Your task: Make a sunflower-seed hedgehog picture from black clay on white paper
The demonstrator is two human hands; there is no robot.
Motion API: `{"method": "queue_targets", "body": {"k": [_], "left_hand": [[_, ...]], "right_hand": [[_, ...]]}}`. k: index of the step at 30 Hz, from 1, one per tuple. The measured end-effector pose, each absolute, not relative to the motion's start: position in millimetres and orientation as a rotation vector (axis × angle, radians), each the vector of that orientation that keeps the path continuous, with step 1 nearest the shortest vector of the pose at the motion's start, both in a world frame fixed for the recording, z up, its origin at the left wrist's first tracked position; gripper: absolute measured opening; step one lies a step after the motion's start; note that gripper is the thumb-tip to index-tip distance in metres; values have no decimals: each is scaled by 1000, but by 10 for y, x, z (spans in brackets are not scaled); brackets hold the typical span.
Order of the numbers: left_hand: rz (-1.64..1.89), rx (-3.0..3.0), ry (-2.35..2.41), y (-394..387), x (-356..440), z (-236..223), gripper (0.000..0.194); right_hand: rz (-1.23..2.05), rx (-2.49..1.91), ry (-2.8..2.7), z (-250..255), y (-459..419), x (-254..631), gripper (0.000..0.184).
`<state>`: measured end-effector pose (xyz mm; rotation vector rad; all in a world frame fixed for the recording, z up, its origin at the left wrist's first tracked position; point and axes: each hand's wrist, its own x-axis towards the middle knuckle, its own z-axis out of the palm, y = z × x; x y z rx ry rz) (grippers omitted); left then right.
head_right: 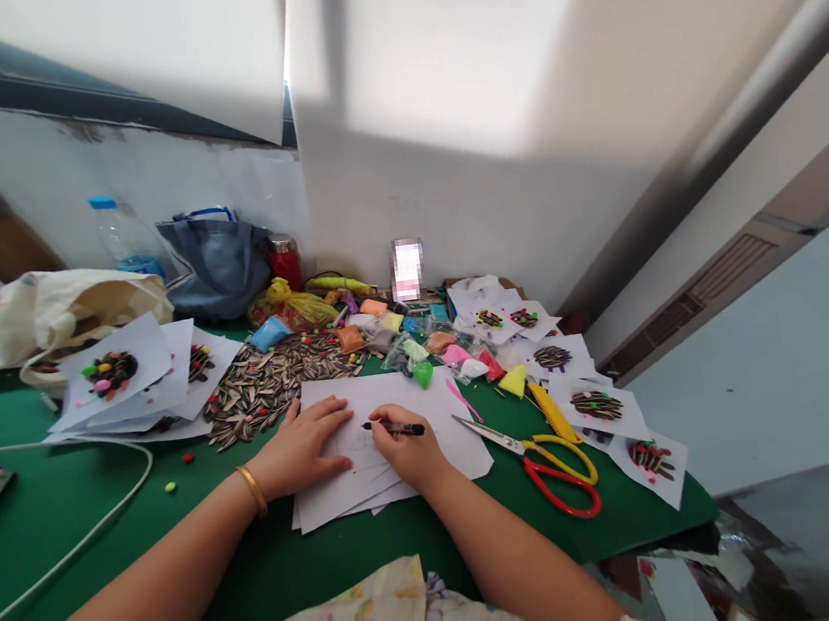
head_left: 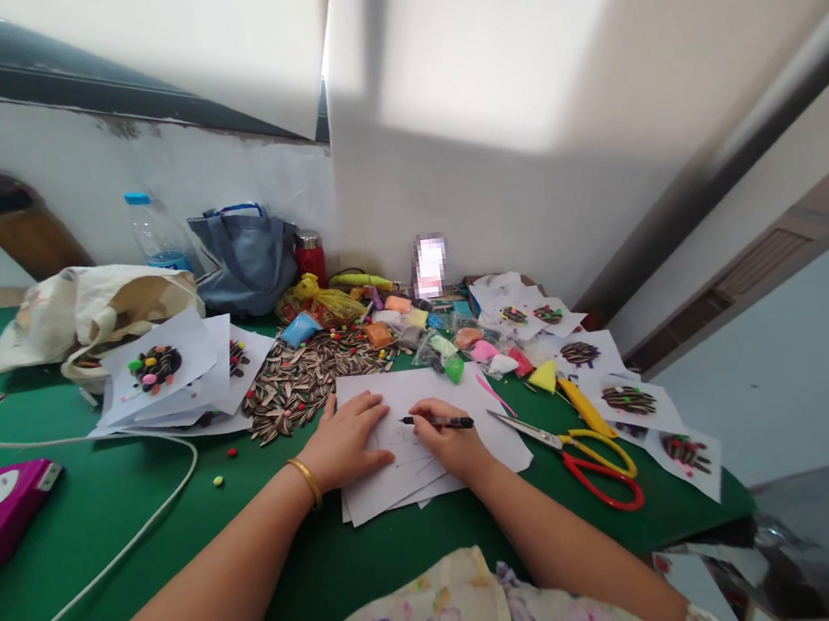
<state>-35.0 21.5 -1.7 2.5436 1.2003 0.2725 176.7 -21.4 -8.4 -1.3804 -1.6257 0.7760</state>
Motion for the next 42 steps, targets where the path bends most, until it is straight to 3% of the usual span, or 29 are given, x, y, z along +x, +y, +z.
{"method": "queue_targets", "body": {"k": [42], "left_hand": [[279, 2526, 1201, 206, -340, -4, 70]], "right_hand": [[604, -1383, -1783, -95, -196, 1749, 20]]}}
